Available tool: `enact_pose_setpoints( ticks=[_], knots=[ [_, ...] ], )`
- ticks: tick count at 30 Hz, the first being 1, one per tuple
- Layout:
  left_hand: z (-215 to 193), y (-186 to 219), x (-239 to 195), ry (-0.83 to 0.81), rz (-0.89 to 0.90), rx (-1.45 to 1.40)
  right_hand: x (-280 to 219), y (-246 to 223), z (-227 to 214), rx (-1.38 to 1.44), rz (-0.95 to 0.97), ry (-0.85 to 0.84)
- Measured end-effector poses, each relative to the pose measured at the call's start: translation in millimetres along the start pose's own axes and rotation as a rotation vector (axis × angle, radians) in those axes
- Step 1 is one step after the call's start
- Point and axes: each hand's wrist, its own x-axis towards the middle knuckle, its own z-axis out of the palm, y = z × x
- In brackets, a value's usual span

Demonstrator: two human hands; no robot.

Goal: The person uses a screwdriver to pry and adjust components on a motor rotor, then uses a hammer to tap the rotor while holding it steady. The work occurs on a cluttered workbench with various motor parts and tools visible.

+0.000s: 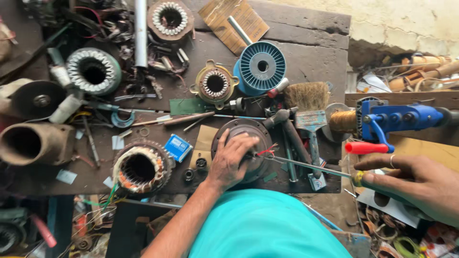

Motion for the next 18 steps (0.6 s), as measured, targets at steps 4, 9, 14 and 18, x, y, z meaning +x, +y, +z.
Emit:
enact_pose_setpoints(
  ticks=[4, 9, 14, 18],
  knots=[
    [3.4, -5.6, -9.2, 0.085, 0.052, 0.016, -4.9, 2.6, 6.7, -0.125, 0.137, 0.043],
    [14.0, -12.8, -9.0, 0.173, 0.033, 0.003, -17.6, 6.3, 10.3, -0.078, 0.170, 0.073],
    [15.6, -18.8, -6.9, 0.205, 0.038, -0.023, -21.7, 26.8, 13.6, 0.072, 0.161, 0.075],
    [16.0, -22.6, -5.5, 0.190, 0.046, -0.030, -20.1, 40.2, 15.2, 0.100, 0.141, 0.065]
  ],
)
